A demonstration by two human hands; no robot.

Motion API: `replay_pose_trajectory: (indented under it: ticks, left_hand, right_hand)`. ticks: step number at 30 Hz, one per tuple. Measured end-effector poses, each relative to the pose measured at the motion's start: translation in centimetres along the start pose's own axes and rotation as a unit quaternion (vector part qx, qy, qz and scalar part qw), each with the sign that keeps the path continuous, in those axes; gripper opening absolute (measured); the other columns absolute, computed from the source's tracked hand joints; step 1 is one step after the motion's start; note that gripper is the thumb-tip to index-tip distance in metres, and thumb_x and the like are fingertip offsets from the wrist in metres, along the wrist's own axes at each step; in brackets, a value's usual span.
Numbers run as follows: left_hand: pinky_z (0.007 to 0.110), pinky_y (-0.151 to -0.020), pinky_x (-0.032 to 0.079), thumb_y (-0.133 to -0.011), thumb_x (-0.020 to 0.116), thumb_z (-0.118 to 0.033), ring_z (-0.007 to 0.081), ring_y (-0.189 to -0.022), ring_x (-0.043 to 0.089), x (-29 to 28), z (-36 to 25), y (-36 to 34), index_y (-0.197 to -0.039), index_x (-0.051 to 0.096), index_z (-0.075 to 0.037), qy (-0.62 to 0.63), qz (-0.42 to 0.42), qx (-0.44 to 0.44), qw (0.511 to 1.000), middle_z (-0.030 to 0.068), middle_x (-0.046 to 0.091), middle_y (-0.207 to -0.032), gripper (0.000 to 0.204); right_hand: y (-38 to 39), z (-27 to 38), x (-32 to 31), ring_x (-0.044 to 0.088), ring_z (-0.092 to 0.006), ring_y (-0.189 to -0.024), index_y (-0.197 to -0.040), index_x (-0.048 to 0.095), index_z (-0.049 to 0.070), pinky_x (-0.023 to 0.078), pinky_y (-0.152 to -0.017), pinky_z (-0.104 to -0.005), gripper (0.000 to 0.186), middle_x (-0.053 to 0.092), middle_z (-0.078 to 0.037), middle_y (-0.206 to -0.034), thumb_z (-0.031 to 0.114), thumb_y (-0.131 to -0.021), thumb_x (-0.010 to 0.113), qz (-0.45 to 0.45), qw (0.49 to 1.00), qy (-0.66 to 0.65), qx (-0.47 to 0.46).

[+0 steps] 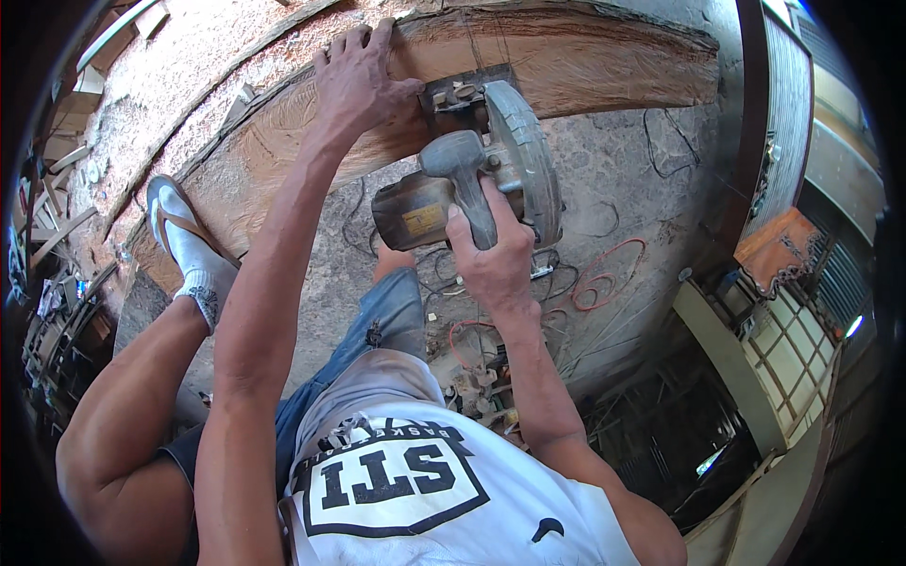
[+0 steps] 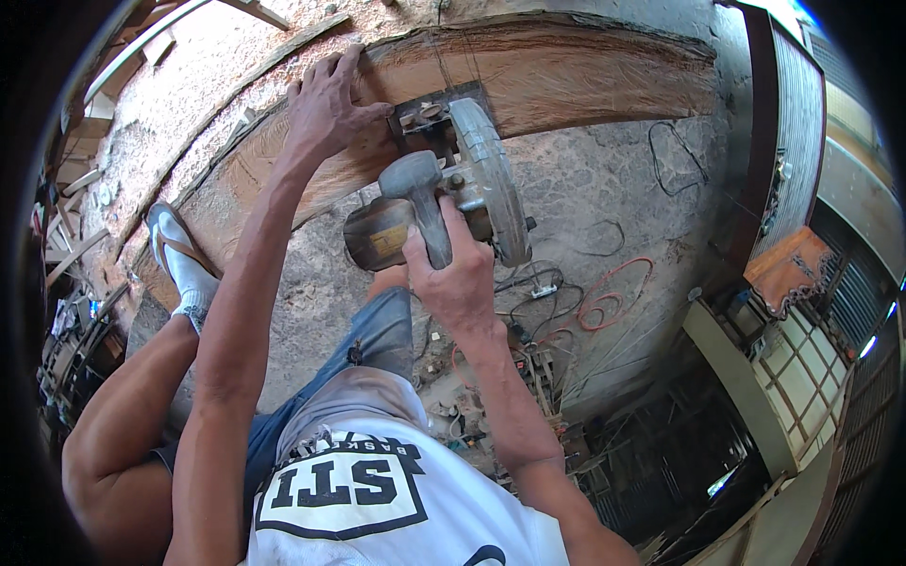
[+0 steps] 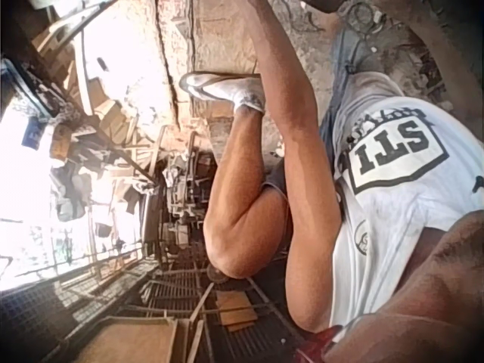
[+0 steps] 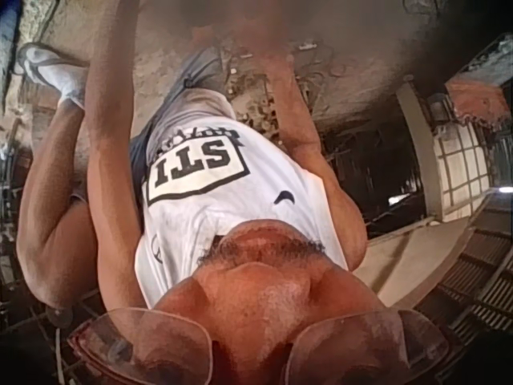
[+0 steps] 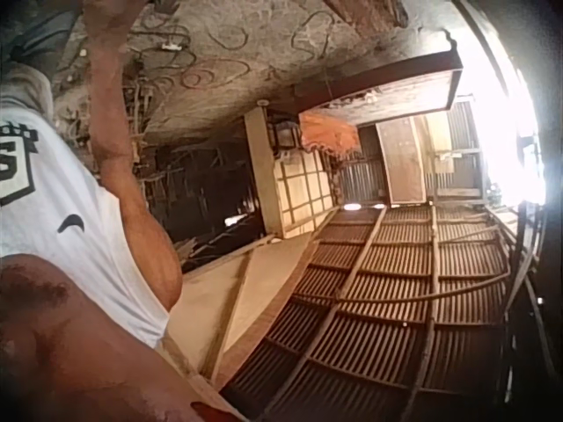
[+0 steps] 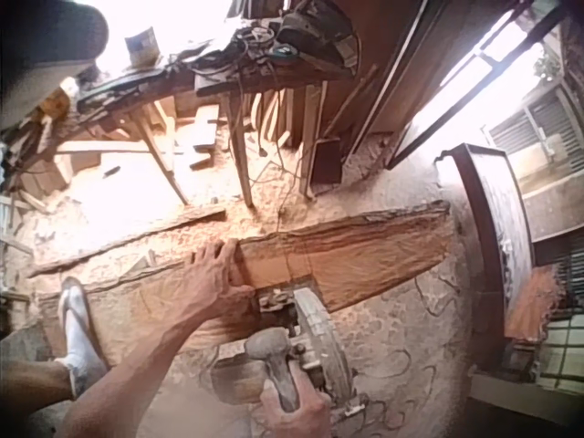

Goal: Cutting a large rough-hewn wood beam using a handheld circular saw.

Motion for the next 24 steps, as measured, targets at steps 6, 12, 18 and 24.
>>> replay_pose_trajectory:
  ticks: [6, 12, 18, 24]
  left_hand:
    - [0.055, -0.113, 0.037, -0.082, 0.08, -0.06, 0.0333, -0.138, 0.053, 0.1, 0.1, -0.1, -0.156, 0.047, -0.02, 0.01, -0.007, -0.008, 1.0, 0.0124, 0.055, -0.149, 0.09]
    - [0.054, -0.113, 0.037, -0.082, 0.079, -0.059, 0.0326, -0.136, 0.055, -0.1, 0.2, -0.2, -0.155, 0.049, -0.022, 0.008, -0.006, -0.012, 1.0, 0.0115, 0.057, -0.147, 0.087]
    - [0.052, -0.116, 0.037, -0.083, 0.079, -0.059, 0.0313, -0.138, 0.054, -0.1, 0.2, -0.3, -0.155, 0.05, -0.022, 0.02, 0.013, -0.026, 0.999, 0.0105, 0.058, -0.149, 0.086]
    - [0.051, -0.114, 0.04, -0.086, 0.077, -0.059, 0.0308, -0.135, 0.057, -0.5, 0.3, -0.6, -0.155, 0.051, -0.021, 0.009, 0.004, -0.016, 1.0, 0.0106, 0.059, -0.148, 0.083]
  right_hand:
    - [-0.4, 0.1, 0.2, 0.077, -0.0358, -0.073, -0.133, 0.058, -0.014, 0.06, -0.067, -0.0425, 0.056, 0.073, -0.027, -0.083, 0.019, -0.09, 0.072, -0.008, 1.0, 0.008, -0.009]
    - [-0.6, 0.2, 0.3, 0.076, -0.0252, -0.081, -0.133, 0.061, -0.011, 0.059, -0.074, -0.0381, 0.049, 0.075, -0.022, -0.092, 0.018, -0.095, 0.072, 0.006, 1.0, 0.003, 0.01]
    - [-0.7, 0.0, 0.4, 0.076, -0.0258, -0.08, -0.133, 0.061, -0.01, 0.059, -0.073, -0.0377, 0.048, 0.075, -0.02, -0.091, 0.017, -0.095, 0.072, -0.006, 1.0, 0.011, -0.012]
    - [-1.1, 0.1, 0.6, 0.076, -0.0246, -0.079, -0.133, 0.061, -0.009, 0.059, -0.072, -0.0371, 0.048, 0.075, -0.02, -0.091, 0.017, -0.095, 0.072, 0.006, 1.0, -0.007, 0.004]
Point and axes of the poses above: each hand's wrist, its own y-axis away from the middle knuckle, its own x-axis out of the palm, z = x × y, the point moved 9 cm from there along -y, towards the middle knuckle
